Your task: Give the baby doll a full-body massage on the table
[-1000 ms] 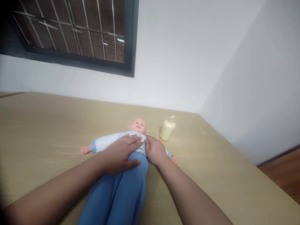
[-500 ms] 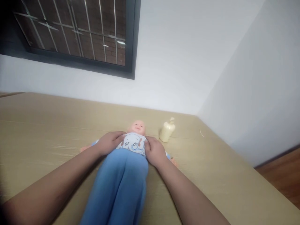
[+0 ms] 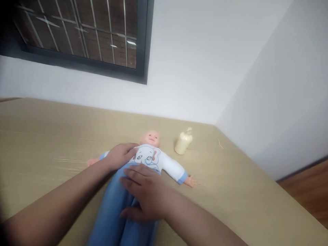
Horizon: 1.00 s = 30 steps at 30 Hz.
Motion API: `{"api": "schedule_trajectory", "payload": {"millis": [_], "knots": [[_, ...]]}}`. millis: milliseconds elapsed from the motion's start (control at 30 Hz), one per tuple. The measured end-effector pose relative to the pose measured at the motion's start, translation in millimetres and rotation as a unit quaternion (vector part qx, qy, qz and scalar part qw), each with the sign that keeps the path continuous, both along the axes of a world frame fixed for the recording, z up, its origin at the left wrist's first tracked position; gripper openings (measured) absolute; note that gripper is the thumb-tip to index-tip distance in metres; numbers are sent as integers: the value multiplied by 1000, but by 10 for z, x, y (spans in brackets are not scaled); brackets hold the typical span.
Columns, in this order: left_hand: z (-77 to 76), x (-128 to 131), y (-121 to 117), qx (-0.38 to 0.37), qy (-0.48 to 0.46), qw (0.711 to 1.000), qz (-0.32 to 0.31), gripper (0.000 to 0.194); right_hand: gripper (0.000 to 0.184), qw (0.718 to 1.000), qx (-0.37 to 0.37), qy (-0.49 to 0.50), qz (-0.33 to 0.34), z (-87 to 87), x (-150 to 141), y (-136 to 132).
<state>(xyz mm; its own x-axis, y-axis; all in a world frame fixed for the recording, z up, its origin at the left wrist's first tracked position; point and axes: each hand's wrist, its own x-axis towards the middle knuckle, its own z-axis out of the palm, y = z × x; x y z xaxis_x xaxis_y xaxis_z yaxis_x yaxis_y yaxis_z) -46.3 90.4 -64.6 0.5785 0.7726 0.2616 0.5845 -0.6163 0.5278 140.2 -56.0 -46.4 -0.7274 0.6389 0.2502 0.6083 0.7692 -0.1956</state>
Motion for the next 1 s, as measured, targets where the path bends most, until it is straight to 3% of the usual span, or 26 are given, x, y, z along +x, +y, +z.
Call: {"api": "schedule_trajectory", "payload": {"millis": [133,233,400,600,767,900,1000], "knots": [[2,-2,2,-4,-17,999,-30,47,79,994,-16,-4,-108,-23,89,82],[-1,-1,4,-8,-22,999,-33,46,79,990,-18,24,-134,-63,198,200],[-19,11,-14,-7,-12,1000,-12,49,63,975,-13,100,-200,-174,393,409],[-8,36,-56,-6,2,1000,14,53,59,953,-12,149,-263,-238,469,491],[-55,63,-29,-9,-6,999,32,51,54,923,-94,147,-343,-230,599,566],[-49,56,-40,10,-64,996,69,47,58,915,-134,122,-361,-222,674,593],[132,45,-230,60,-183,981,14,33,55,920,-125,127,-350,-235,680,597]]}}
